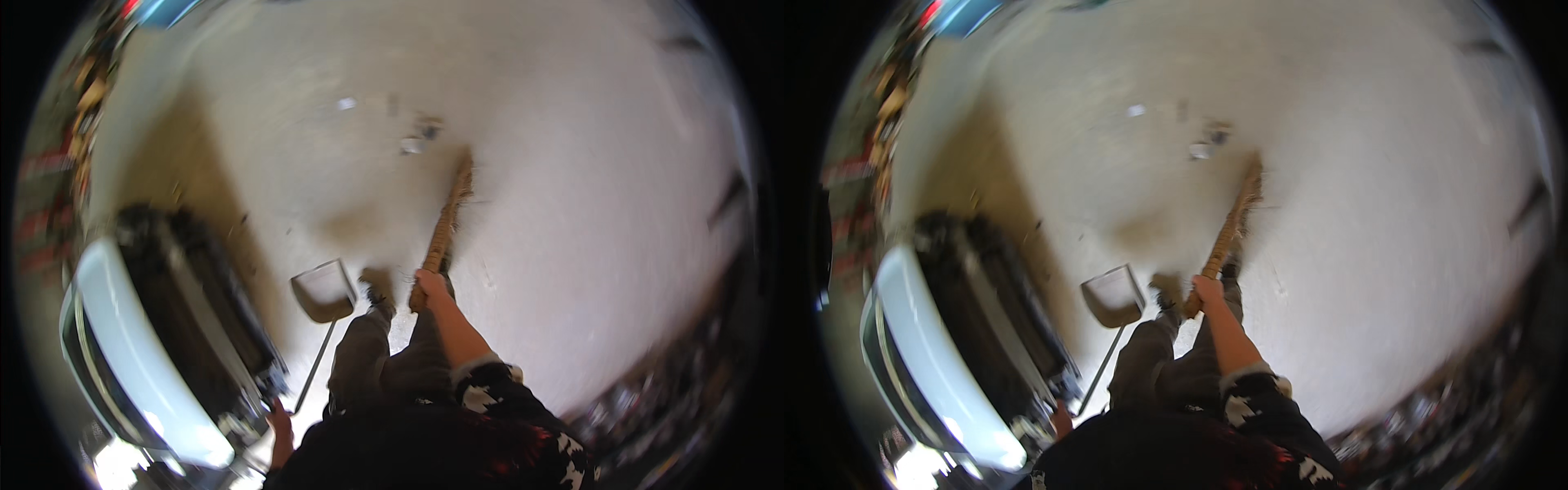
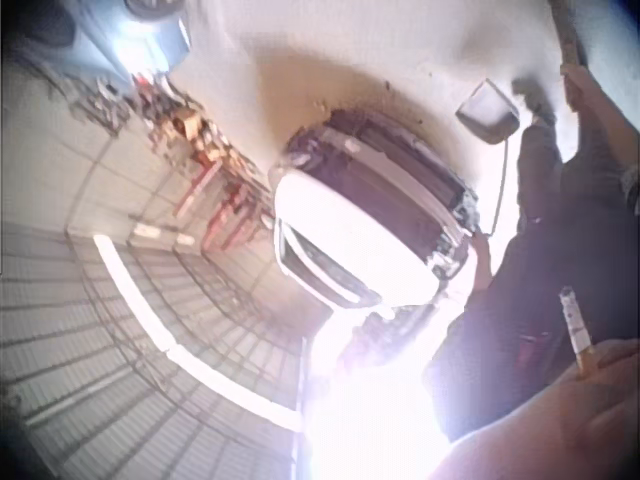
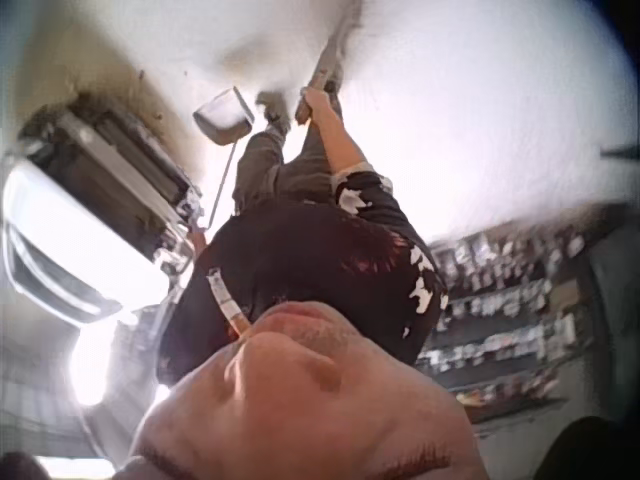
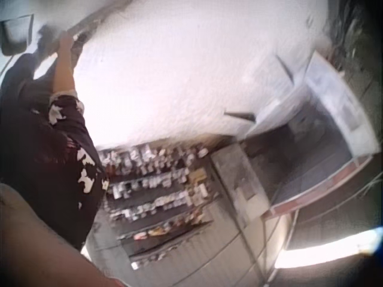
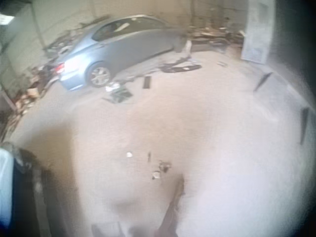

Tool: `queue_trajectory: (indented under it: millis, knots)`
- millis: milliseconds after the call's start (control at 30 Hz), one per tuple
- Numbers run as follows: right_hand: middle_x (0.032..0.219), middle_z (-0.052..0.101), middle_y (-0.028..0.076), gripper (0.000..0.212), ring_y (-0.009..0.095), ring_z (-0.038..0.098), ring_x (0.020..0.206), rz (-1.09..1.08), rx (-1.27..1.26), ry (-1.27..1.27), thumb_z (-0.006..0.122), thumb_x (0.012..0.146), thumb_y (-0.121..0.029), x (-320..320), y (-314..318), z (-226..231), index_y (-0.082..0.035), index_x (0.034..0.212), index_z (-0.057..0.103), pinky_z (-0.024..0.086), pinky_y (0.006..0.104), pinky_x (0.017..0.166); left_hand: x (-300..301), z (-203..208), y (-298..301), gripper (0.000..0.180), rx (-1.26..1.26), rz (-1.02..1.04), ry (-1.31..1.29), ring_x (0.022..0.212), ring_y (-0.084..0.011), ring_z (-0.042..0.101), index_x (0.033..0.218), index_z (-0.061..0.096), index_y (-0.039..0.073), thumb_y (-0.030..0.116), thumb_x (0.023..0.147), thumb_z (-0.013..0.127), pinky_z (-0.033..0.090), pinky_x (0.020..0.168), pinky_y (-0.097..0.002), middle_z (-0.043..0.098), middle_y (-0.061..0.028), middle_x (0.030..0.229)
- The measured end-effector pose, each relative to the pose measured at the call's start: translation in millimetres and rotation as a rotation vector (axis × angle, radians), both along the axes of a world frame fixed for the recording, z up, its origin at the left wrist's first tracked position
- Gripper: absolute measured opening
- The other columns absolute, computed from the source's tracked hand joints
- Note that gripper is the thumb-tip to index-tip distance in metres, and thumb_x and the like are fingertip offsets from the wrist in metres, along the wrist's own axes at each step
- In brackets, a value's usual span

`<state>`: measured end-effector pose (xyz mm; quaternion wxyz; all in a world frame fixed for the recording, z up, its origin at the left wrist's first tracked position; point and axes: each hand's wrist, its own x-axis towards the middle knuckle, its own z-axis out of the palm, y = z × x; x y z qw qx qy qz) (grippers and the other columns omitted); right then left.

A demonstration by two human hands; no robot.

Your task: The person collects small debris and tools from the garage floor into a white plastic container, then uses a broom and dustpan to sweep and gather larger pieces of trash. The person walks around the garage, sweeping near parked vehicles and depositing debris into the dustpan.

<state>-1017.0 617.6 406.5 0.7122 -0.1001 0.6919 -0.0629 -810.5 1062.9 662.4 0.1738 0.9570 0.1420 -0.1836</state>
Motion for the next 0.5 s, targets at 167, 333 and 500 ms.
queue_trajectory:
  millis: [167,333,500]
  knots:
    - [0.060,0.051,0.008,0.013,0.022,0.054,0.049,0.392,0.026,-0.226,0.058,0.073,-0.011,33,6,88,-0.002,0.077,0.051,0.048,0.0372,0.046,-56,8,18,0.053,0.094,0.367,0.080,0.047,-0.0180,0.052,0.066,0.055,-0.003,0.046,0.086,0.055,0.044,0.048,-0.0331,0.055,-0.0092,0.053]
    - [0.065,0.054,0.009,0.015,0.023,0.057,0.052,0.692,0.255,-0.411,0.058,0.074,-0.010,91,28,103,-0.002,0.083,0.049,0.049,0.0369,0.047,-123,-37,40,0.054,0.018,0.563,0.135,0.045,-0.0185,0.053,0.061,0.057,-0.001,0.049,0.082,0.059,0.043,0.047,-0.0350,0.055,-0.0095,0.051]
    - [0.078,0.062,0.018,0.043,0.029,0.063,0.063,1.560,-0.393,-0.005,0.063,0.068,-0.021,179,78,86,0.006,0.100,0.051,0.051,0.0388,0.062,-151,-69,66,0.053,-0.077,0.740,0.327,0.047,-0.0176,0.054,0.055,0.052,0.003,0.050,0.080,0.059,0.044,0.049,-0.0343,0.052,-0.0069,0.050]
